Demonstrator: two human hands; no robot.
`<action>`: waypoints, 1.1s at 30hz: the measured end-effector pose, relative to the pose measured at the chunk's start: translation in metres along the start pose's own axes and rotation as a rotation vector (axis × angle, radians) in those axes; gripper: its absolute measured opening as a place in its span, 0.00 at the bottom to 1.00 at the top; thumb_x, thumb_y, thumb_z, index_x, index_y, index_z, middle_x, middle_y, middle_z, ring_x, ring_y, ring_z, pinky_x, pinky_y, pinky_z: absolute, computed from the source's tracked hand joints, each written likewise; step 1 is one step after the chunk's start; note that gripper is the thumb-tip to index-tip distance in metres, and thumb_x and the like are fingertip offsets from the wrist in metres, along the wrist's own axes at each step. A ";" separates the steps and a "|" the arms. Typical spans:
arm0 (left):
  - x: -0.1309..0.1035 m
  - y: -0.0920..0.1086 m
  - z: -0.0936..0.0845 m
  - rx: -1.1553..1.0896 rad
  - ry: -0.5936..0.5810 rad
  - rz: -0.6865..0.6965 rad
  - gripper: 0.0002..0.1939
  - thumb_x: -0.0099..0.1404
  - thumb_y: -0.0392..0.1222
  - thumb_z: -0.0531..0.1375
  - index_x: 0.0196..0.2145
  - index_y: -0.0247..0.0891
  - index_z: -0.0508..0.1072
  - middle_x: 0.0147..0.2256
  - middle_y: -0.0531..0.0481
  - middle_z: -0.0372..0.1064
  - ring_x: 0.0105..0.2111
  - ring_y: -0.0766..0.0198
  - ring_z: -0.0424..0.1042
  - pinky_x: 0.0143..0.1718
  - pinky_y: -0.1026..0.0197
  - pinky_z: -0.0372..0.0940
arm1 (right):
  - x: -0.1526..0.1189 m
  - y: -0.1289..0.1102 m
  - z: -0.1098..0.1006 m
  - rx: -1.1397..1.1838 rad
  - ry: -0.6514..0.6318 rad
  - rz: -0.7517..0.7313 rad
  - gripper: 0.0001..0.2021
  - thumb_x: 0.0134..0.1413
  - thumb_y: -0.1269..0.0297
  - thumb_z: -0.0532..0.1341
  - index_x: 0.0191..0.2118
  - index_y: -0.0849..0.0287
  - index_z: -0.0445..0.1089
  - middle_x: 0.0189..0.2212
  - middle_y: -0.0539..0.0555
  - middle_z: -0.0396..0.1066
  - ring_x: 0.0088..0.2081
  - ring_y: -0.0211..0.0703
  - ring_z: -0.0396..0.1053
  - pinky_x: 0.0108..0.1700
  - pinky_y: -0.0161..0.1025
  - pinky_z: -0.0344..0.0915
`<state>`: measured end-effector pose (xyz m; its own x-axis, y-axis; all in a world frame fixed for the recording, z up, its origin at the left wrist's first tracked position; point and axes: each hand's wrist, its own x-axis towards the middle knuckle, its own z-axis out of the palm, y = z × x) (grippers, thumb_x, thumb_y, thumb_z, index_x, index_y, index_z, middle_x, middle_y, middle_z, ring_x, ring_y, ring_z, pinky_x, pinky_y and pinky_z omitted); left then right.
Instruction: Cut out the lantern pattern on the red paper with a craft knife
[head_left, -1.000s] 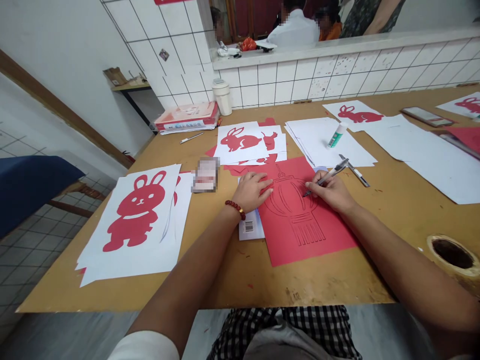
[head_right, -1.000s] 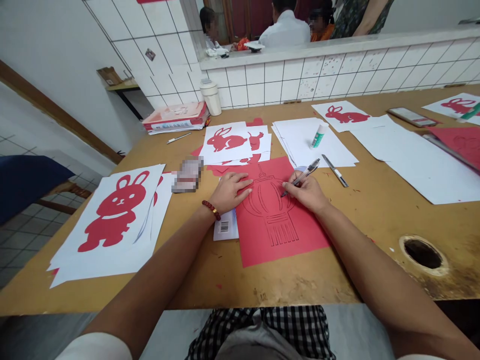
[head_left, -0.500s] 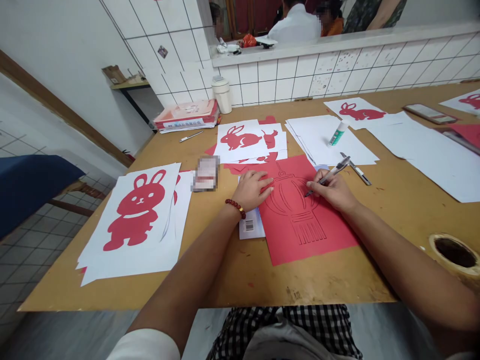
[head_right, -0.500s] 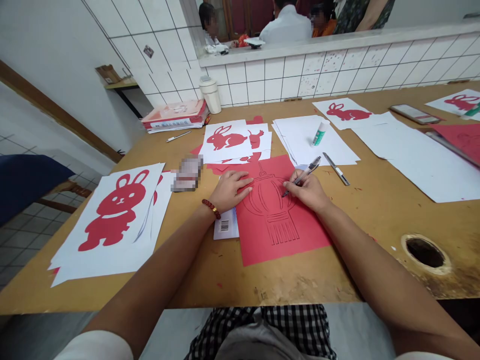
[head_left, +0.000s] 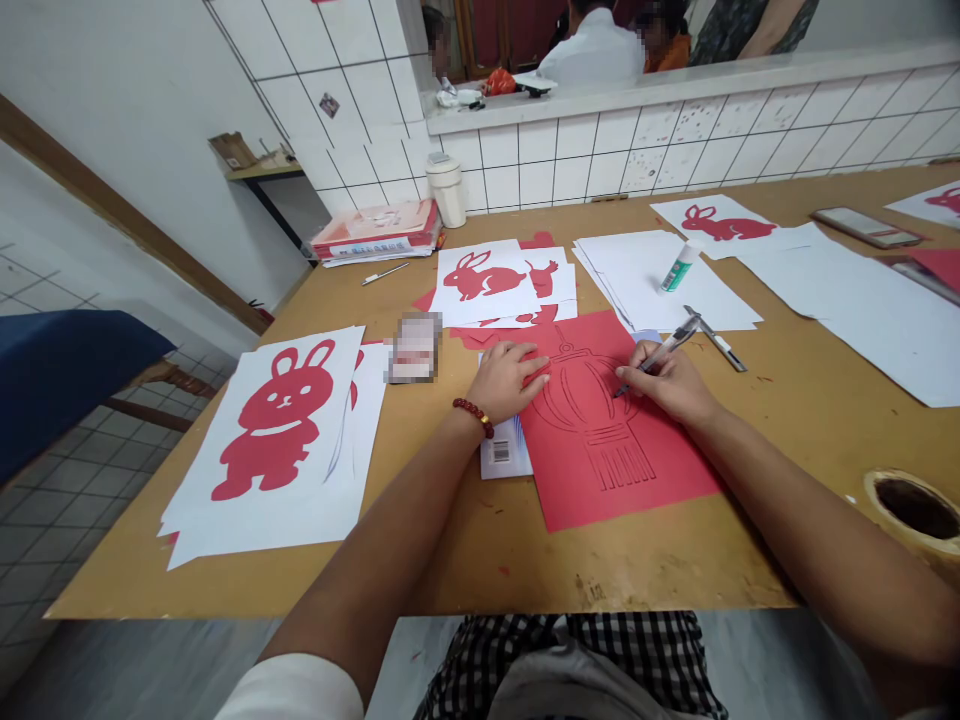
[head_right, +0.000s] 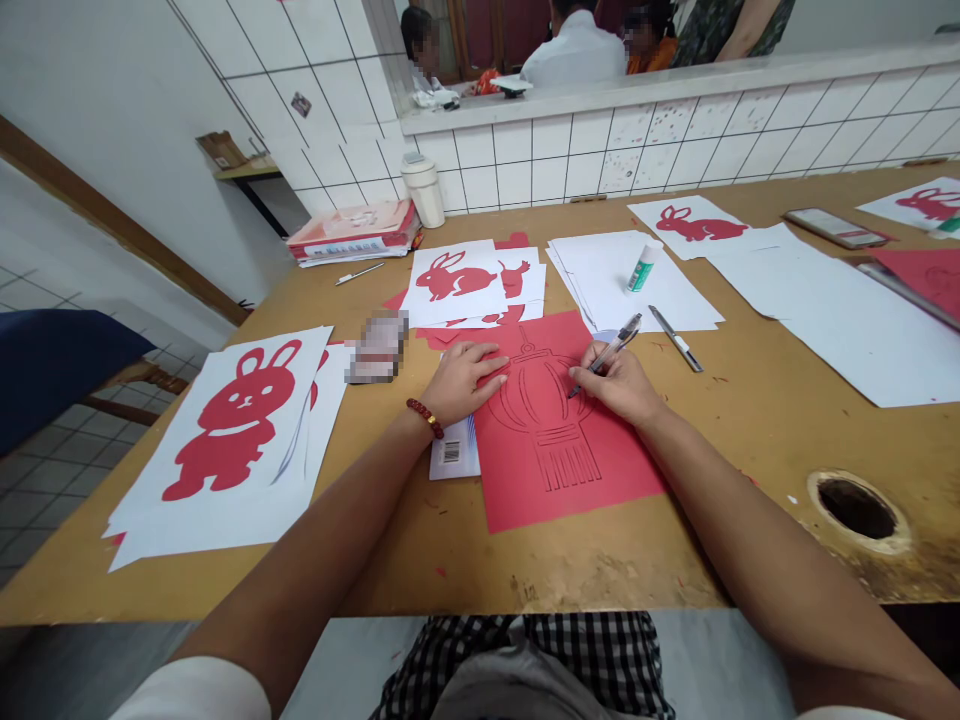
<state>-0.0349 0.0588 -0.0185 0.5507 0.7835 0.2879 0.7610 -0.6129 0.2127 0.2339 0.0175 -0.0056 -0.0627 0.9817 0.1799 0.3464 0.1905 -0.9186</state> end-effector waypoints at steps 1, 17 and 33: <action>0.000 0.000 0.000 0.000 -0.001 -0.001 0.17 0.72 0.48 0.58 0.55 0.45 0.77 0.59 0.48 0.69 0.56 0.50 0.63 0.61 0.44 0.59 | 0.000 0.000 0.000 0.001 0.001 -0.001 0.18 0.47 0.53 0.70 0.22 0.54 0.61 0.16 0.48 0.64 0.21 0.39 0.60 0.25 0.39 0.57; 0.000 0.001 -0.002 -0.001 -0.008 0.008 0.18 0.72 0.48 0.57 0.55 0.44 0.77 0.59 0.47 0.69 0.55 0.49 0.63 0.60 0.43 0.60 | -0.002 -0.001 0.000 -0.029 -0.014 -0.006 0.19 0.47 0.53 0.71 0.23 0.54 0.61 0.16 0.48 0.64 0.20 0.39 0.60 0.25 0.40 0.57; 0.000 0.000 0.001 0.002 0.006 0.011 0.17 0.73 0.49 0.57 0.55 0.45 0.77 0.59 0.48 0.69 0.55 0.50 0.63 0.59 0.43 0.60 | -0.003 0.004 -0.001 -0.016 -0.043 -0.024 0.19 0.47 0.52 0.70 0.22 0.54 0.61 0.17 0.48 0.62 0.21 0.37 0.57 0.24 0.38 0.53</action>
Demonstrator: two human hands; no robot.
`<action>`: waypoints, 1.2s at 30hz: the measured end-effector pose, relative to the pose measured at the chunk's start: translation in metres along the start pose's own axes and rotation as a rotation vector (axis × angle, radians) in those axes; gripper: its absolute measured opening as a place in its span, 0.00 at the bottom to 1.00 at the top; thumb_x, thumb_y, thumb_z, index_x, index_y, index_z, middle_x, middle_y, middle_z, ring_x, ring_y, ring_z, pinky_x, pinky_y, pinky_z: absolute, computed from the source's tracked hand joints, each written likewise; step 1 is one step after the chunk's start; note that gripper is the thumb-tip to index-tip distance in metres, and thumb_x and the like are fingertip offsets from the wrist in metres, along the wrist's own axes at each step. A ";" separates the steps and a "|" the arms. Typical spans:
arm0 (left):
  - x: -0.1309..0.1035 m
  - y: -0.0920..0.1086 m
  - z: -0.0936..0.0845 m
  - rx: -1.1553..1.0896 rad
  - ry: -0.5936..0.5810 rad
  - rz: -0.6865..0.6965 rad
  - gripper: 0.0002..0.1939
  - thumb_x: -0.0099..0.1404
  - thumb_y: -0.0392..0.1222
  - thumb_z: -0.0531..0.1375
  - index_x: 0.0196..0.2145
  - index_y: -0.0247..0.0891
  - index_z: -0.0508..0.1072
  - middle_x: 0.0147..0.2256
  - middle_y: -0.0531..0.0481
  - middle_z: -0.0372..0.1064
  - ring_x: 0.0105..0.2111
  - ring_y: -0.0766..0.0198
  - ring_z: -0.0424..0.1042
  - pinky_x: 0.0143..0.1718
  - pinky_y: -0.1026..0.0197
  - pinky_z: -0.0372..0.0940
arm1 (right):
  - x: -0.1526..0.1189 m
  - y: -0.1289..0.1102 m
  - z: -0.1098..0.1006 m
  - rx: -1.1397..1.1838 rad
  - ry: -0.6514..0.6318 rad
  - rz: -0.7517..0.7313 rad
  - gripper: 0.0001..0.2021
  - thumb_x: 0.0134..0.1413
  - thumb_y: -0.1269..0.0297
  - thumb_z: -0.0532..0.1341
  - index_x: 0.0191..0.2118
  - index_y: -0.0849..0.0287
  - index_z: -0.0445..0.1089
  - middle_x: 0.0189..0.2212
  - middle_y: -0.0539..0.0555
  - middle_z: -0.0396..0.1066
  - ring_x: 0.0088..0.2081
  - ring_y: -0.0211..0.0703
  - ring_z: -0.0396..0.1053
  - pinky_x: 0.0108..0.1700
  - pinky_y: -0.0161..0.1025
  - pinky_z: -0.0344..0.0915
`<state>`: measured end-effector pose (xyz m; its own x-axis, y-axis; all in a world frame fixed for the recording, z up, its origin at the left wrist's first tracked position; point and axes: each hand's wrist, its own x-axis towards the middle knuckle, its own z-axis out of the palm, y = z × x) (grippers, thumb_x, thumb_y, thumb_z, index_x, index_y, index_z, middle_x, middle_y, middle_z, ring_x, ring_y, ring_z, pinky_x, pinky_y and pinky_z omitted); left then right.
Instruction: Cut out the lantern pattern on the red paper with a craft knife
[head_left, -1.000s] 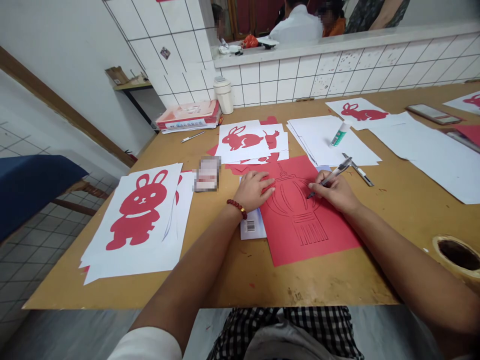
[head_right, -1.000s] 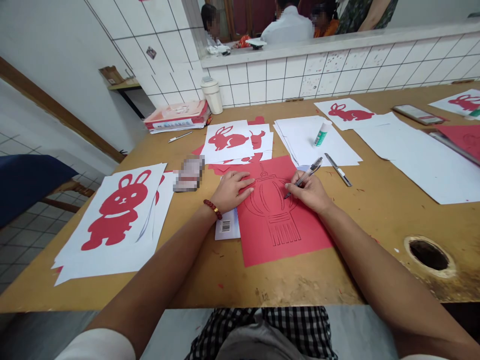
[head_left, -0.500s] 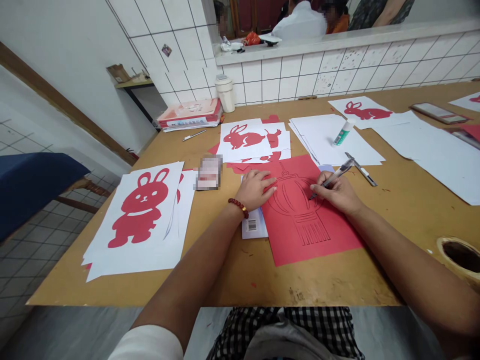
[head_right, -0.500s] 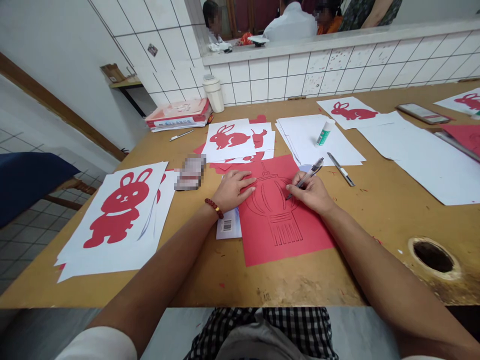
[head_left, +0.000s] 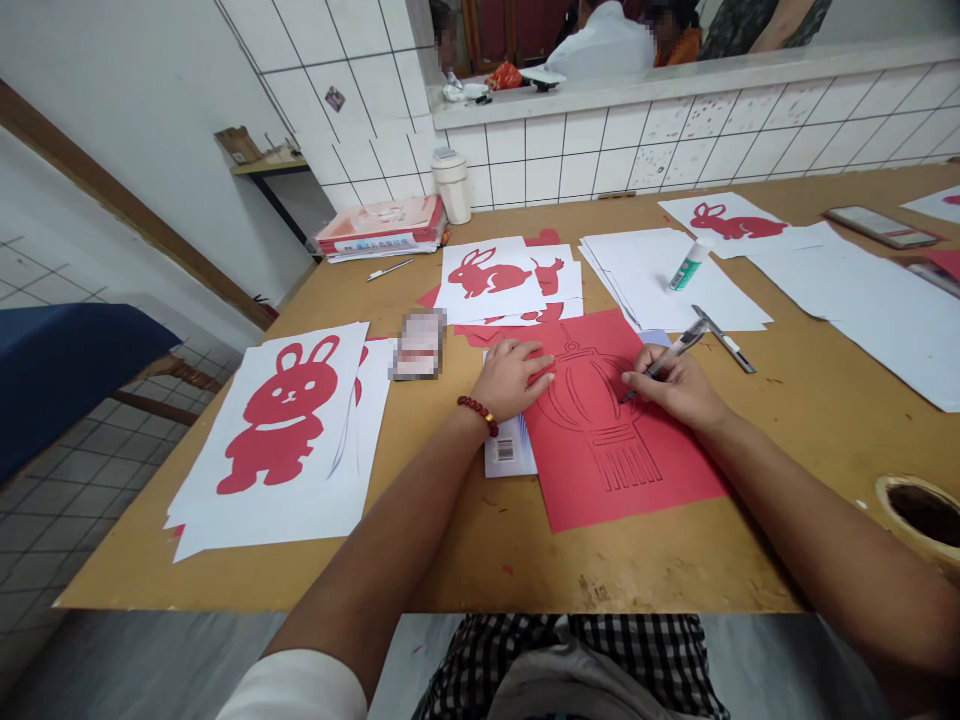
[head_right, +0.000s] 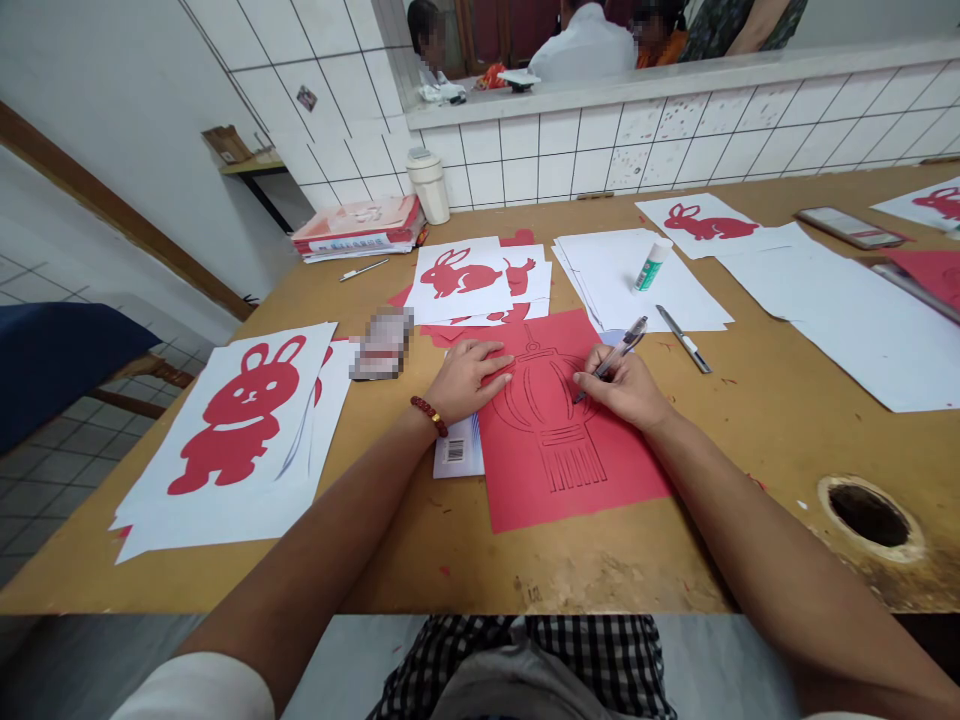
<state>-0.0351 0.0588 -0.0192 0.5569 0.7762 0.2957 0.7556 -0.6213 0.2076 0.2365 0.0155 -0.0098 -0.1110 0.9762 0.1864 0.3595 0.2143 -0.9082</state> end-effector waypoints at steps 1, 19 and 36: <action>0.000 0.000 0.000 -0.002 -0.002 0.001 0.17 0.73 0.49 0.57 0.55 0.45 0.77 0.59 0.48 0.69 0.55 0.50 0.63 0.59 0.43 0.60 | 0.000 -0.001 0.000 0.000 -0.003 0.002 0.19 0.47 0.52 0.71 0.22 0.54 0.61 0.17 0.48 0.62 0.21 0.37 0.57 0.24 0.38 0.53; -0.001 0.000 -0.001 -0.019 -0.008 0.001 0.18 0.73 0.49 0.56 0.55 0.45 0.77 0.59 0.48 0.68 0.56 0.49 0.63 0.60 0.42 0.59 | -0.002 -0.001 -0.002 0.031 -0.067 0.010 0.20 0.47 0.49 0.71 0.23 0.55 0.62 0.17 0.49 0.64 0.20 0.38 0.60 0.24 0.38 0.55; -0.001 0.002 -0.001 0.004 -0.017 -0.008 0.18 0.73 0.50 0.56 0.55 0.45 0.77 0.60 0.48 0.68 0.57 0.49 0.63 0.60 0.44 0.60 | -0.001 0.004 -0.004 -0.016 -0.067 -0.017 0.19 0.50 0.52 0.70 0.23 0.55 0.62 0.17 0.48 0.63 0.20 0.37 0.58 0.23 0.38 0.54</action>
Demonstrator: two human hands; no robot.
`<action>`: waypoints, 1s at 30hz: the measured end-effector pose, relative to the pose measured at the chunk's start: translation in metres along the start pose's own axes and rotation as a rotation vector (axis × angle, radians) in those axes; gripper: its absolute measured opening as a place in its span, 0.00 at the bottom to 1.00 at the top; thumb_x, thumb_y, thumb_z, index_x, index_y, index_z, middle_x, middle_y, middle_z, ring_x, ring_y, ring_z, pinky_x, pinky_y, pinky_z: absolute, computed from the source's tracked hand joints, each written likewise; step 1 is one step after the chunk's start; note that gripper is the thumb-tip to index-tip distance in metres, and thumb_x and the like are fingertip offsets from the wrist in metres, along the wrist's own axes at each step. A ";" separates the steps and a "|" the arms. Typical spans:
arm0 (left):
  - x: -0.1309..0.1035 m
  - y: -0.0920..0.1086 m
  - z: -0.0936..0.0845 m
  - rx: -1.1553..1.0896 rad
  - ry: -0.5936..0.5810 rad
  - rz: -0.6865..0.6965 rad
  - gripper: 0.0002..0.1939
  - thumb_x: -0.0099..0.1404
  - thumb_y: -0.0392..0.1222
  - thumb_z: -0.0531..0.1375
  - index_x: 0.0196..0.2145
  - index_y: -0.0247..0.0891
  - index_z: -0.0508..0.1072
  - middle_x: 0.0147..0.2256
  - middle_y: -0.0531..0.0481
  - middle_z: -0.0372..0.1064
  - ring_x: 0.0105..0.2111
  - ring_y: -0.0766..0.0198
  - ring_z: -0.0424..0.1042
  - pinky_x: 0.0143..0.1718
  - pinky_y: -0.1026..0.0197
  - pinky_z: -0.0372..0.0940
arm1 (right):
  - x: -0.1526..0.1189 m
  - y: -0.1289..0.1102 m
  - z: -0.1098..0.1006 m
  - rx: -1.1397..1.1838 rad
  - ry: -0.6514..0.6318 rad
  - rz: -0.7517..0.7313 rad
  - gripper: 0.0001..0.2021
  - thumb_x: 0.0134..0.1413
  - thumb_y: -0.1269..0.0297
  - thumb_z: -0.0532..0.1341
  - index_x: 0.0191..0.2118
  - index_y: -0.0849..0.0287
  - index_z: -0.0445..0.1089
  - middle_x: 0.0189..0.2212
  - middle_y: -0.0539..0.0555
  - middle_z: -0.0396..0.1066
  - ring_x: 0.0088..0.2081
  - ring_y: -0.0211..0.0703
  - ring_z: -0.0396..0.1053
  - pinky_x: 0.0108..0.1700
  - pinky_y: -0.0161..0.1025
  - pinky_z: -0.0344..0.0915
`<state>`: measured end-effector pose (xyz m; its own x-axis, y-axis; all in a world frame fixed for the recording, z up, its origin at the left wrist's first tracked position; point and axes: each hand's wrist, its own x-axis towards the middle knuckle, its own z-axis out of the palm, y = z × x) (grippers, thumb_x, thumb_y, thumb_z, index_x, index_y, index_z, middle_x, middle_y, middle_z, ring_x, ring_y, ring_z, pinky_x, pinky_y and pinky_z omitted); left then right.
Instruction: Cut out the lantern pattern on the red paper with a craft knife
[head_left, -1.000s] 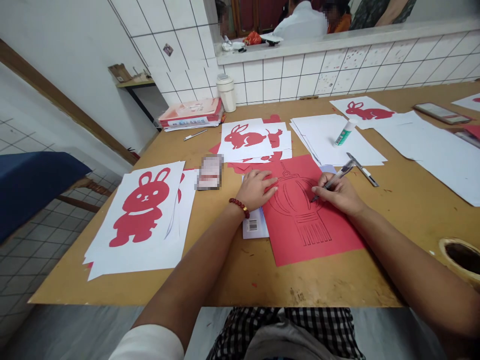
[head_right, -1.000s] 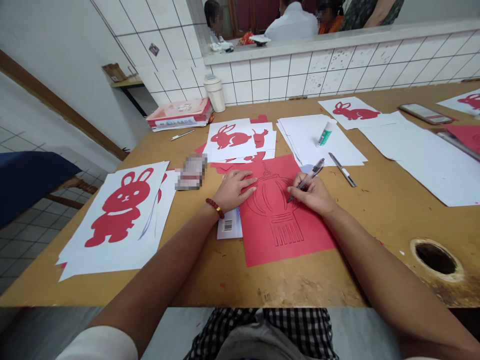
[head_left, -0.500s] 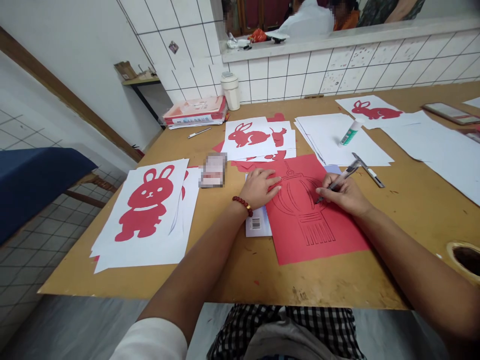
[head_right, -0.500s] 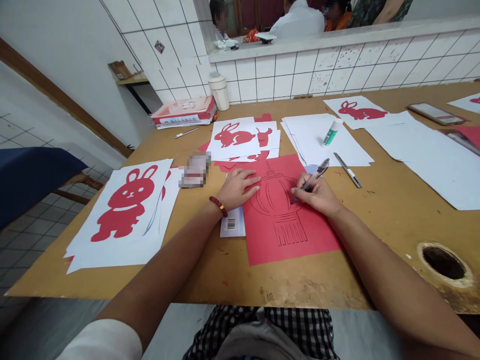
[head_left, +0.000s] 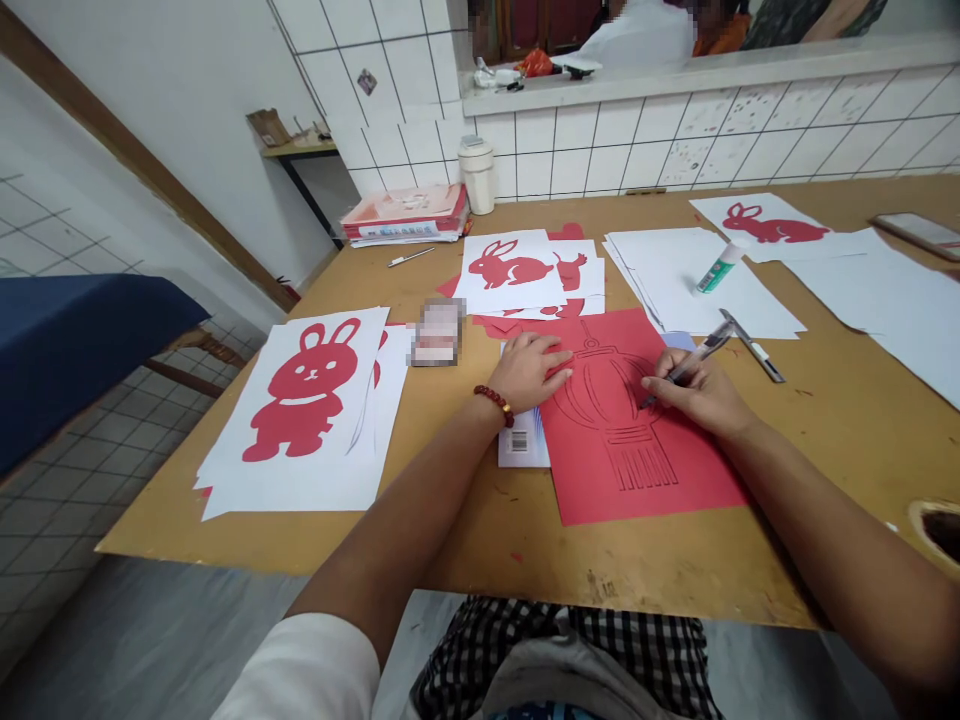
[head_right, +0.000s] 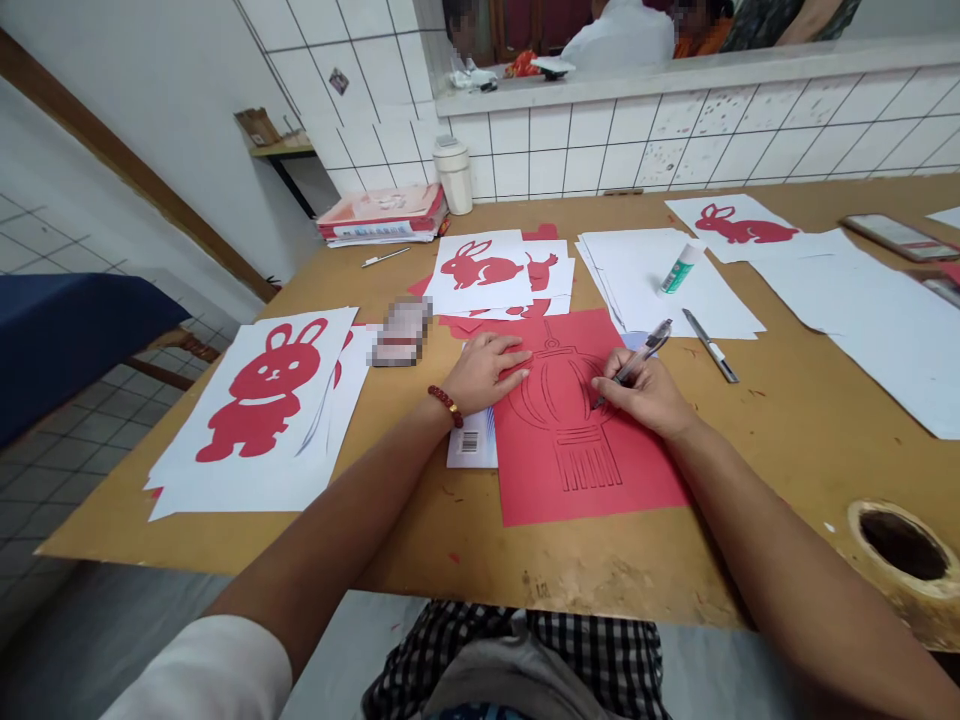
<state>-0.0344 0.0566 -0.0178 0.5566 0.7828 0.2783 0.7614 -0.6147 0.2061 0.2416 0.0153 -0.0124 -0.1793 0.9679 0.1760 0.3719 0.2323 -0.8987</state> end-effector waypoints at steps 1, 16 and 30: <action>0.000 0.000 0.000 0.001 0.000 -0.001 0.18 0.73 0.50 0.56 0.55 0.45 0.77 0.60 0.48 0.68 0.57 0.49 0.63 0.60 0.44 0.60 | 0.000 0.000 0.000 -0.002 0.002 -0.004 0.20 0.50 0.52 0.70 0.22 0.55 0.62 0.16 0.48 0.63 0.19 0.37 0.58 0.23 0.38 0.53; 0.000 0.003 -0.003 -0.019 -0.028 -0.023 0.18 0.73 0.50 0.56 0.56 0.46 0.77 0.59 0.48 0.68 0.57 0.50 0.62 0.61 0.45 0.58 | -0.003 -0.005 -0.002 0.045 -0.025 -0.005 0.20 0.48 0.47 0.72 0.23 0.54 0.65 0.16 0.49 0.68 0.19 0.39 0.65 0.23 0.39 0.59; 0.001 0.000 0.001 -0.015 -0.011 0.003 0.19 0.73 0.50 0.55 0.55 0.45 0.77 0.60 0.48 0.68 0.56 0.49 0.62 0.60 0.44 0.59 | -0.004 -0.006 -0.003 0.033 -0.067 -0.009 0.21 0.47 0.45 0.72 0.23 0.54 0.65 0.17 0.49 0.68 0.19 0.38 0.64 0.22 0.38 0.59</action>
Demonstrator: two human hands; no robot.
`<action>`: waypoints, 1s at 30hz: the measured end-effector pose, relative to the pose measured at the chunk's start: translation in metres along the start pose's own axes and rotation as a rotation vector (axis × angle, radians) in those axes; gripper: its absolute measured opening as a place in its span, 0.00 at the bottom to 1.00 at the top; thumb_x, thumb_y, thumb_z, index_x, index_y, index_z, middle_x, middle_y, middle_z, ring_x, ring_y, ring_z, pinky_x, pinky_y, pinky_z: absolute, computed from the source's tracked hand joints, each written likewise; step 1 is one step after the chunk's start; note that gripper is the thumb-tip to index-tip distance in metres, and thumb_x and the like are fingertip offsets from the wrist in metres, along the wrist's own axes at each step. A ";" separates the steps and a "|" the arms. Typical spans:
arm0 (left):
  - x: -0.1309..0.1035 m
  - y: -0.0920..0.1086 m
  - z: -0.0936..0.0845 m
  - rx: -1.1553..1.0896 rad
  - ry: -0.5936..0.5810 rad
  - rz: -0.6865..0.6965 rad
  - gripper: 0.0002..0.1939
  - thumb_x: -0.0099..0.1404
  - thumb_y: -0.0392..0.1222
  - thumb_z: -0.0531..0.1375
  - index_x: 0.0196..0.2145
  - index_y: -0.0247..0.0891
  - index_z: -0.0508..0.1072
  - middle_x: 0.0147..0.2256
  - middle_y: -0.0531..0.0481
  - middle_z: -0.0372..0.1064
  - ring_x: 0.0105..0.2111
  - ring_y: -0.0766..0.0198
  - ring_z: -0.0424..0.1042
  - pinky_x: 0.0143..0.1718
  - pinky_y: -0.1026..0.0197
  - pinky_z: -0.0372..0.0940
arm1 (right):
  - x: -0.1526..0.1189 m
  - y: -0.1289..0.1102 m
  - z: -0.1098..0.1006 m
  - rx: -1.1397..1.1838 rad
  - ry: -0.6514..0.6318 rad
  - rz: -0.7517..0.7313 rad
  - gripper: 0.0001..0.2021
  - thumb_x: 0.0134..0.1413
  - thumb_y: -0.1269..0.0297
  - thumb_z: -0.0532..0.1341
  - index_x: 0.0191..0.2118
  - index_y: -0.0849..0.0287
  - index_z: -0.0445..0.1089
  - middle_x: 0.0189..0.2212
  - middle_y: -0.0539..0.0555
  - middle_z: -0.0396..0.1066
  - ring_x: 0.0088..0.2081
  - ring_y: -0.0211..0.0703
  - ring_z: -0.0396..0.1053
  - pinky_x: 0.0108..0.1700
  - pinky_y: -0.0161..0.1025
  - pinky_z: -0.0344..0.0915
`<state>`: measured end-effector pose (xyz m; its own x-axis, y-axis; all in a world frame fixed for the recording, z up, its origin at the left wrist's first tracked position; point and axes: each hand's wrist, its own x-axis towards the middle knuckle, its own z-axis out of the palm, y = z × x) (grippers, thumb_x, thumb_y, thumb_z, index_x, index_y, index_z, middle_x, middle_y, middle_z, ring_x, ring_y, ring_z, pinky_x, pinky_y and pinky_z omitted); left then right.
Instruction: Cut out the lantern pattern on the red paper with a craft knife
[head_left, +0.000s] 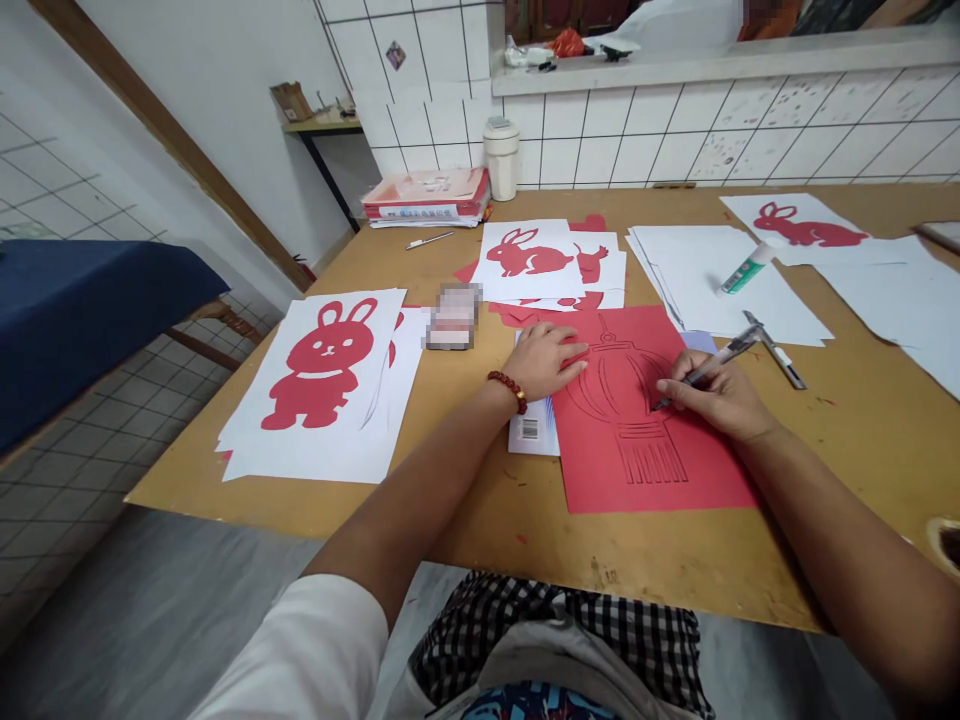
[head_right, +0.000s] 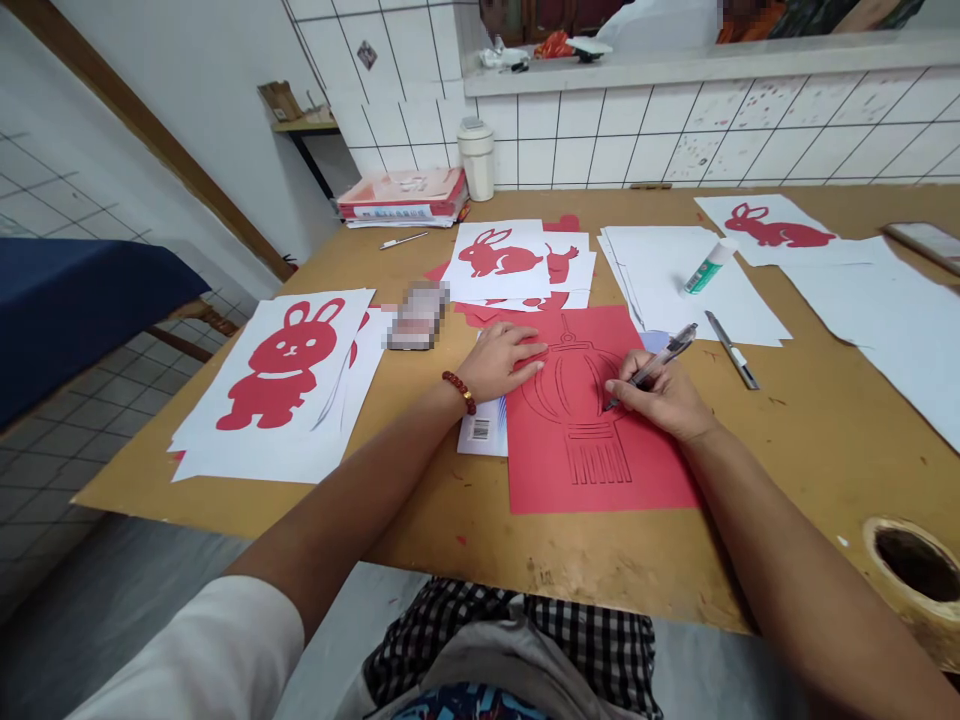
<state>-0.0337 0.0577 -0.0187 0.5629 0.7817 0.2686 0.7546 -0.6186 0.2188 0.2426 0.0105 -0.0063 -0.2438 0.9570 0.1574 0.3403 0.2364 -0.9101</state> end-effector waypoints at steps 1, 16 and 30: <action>0.000 0.000 0.000 0.002 0.000 0.002 0.19 0.74 0.51 0.55 0.56 0.45 0.77 0.60 0.48 0.68 0.56 0.50 0.63 0.60 0.44 0.59 | 0.000 0.000 0.000 -0.005 -0.003 0.000 0.22 0.47 0.45 0.71 0.23 0.54 0.65 0.17 0.49 0.67 0.19 0.38 0.64 0.22 0.38 0.59; 0.000 -0.001 0.000 0.006 0.003 0.001 0.18 0.73 0.50 0.55 0.55 0.45 0.77 0.59 0.47 0.68 0.56 0.50 0.63 0.59 0.43 0.60 | 0.000 -0.001 0.001 0.005 -0.045 0.017 0.21 0.46 0.45 0.72 0.23 0.55 0.66 0.18 0.50 0.69 0.20 0.38 0.64 0.23 0.37 0.59; -0.001 0.000 -0.001 0.010 0.002 -0.007 0.18 0.73 0.50 0.55 0.55 0.45 0.77 0.60 0.47 0.68 0.56 0.50 0.63 0.59 0.45 0.60 | 0.000 -0.005 0.002 0.034 -0.055 0.018 0.21 0.46 0.46 0.72 0.23 0.56 0.66 0.18 0.50 0.71 0.21 0.38 0.67 0.24 0.37 0.63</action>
<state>-0.0340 0.0569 -0.0181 0.5566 0.7860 0.2690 0.7622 -0.6119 0.2111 0.2393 0.0094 -0.0029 -0.2877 0.9501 0.1205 0.3140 0.2124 -0.9254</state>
